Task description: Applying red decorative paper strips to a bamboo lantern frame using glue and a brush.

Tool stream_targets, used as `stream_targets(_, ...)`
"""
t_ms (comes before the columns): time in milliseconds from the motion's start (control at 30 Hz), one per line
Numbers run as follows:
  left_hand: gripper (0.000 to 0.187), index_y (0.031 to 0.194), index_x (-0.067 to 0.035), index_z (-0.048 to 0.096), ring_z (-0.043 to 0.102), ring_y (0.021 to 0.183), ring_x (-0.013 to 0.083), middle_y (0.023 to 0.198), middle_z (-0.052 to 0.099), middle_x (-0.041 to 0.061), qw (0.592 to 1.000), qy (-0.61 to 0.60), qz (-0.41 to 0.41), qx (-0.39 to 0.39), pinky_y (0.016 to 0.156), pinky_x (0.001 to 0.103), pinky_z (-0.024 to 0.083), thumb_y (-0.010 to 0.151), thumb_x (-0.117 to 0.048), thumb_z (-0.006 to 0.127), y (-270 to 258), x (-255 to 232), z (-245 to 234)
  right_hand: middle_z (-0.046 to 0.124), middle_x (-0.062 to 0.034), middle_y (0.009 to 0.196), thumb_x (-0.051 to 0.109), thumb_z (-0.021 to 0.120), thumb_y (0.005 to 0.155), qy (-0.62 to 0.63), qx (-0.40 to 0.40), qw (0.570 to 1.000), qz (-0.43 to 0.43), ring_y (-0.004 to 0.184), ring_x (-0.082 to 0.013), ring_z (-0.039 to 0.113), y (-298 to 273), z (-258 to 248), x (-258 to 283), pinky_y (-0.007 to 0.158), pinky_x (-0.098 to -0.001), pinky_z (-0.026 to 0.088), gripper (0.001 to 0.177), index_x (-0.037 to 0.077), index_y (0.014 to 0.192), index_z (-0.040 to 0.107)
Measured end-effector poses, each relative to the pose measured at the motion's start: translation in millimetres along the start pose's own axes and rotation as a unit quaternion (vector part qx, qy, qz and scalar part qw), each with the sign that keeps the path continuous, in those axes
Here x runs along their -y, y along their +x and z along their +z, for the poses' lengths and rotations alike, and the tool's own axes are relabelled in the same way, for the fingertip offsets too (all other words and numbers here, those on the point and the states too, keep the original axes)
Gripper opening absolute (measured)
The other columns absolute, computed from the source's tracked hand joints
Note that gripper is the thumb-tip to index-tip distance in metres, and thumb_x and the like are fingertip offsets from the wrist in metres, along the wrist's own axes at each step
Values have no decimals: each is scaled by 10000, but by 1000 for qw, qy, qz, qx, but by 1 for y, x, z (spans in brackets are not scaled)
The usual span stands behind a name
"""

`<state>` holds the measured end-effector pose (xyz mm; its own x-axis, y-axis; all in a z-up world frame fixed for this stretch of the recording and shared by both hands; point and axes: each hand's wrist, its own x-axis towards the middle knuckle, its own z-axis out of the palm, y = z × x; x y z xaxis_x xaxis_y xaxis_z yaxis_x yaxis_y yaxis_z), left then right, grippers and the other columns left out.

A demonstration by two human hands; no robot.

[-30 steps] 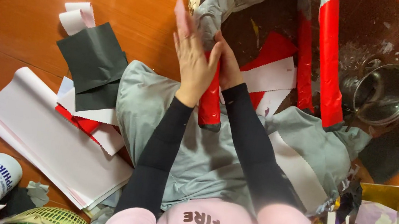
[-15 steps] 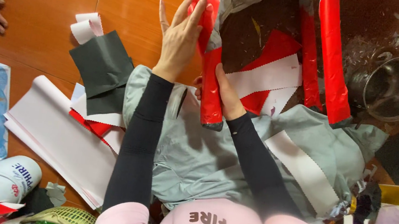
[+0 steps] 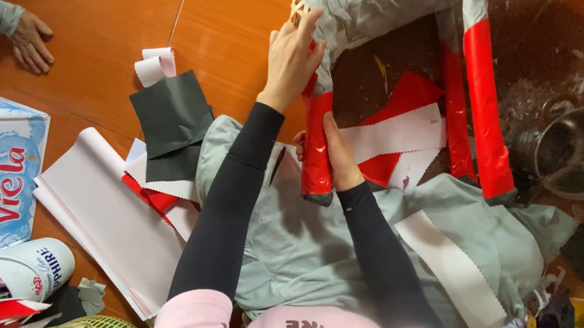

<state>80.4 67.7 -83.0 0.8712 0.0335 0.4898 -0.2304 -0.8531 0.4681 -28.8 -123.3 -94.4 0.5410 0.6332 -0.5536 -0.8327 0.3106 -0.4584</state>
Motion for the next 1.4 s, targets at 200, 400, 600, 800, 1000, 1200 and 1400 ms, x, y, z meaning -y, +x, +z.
stream_targets(200, 499, 1321, -114, 512, 593, 849, 248, 778, 638, 62, 975, 147, -147, 78, 818, 424, 403, 911, -215, 778, 26, -32, -4, 677, -105, 1010, 387, 583, 880, -119, -47, 992, -5, 756, -215, 731, -57, 63, 32, 628, -396, 646, 822, 317, 1572, 145)
stream_targets(400, 406, 1262, -117, 509, 628, 1171, 354, 1440, 539, 168, 953, -155, -111, -236, 1006, 376, 516, 968, -152, 787, -10, -55, -45, 656, -136, 1166, 115, 688, 1012, -132, 14, 984, -120, 929, -211, 709, -45, 50, 61, 797, -372, 608, 723, 76, 1609, 284)
stream_targets(600, 587, 1440, -10, 400, 701, 1013, 295, 1209, 636, 180, 414, -788, -455, -6, 824, 414, 614, 1030, -325, 679, -117, -83, -124, 627, -147, 1161, 241, 599, 1079, 33, 191, 974, -119, 890, -216, 681, -116, 157, 143, 787, -367, 600, 515, 83, 1515, 375)
stream_targets(800, 808, 1634, -84, 253, 698, 928, 277, 1230, 620, 158, 654, -703, -276, 46, 774, 421, 589, 994, -191, 735, -77, -137, -231, 615, -206, 1054, 383, 668, 1027, 112, 266, 945, -152, 810, -264, 683, -159, 128, 105, 699, -347, 571, 640, -113, 1341, 413)
stream_targets(1000, 872, 1638, -116, 188, 696, 769, 230, 1022, 636, 131, 686, -652, -307, 105, 722, 390, 619, 939, -80, 707, -87, -106, -195, 640, -129, 1142, 289, 712, 1023, -128, 91, 966, -203, 878, -197, 684, -153, 79, 86, 706, -351, 585, 744, 93, 1602, 287)
stream_targets(1200, 887, 1653, -115, 183, 656, 700, 196, 964, 613, 105, 725, -590, -324, 146, 657, 361, 580, 934, -59, 701, -81, -93, -188, 641, -94, 1134, 148, 686, 982, -177, 41, 958, -223, 881, -180, 658, -141, 67, 84, 757, -315, 566, 731, 60, 1613, 328)
stream_targets(1400, 1007, 1696, -207, 57, 689, 833, 259, 1121, 655, 149, 710, -640, -263, 131, 742, 407, 598, 990, -505, 710, -93, -97, -189, 639, -69, 1372, 345, 695, 1044, -167, 105, 948, -248, 1166, -179, 687, -153, 48, 86, 1004, -297, 578, 792, 127, 1637, 218)
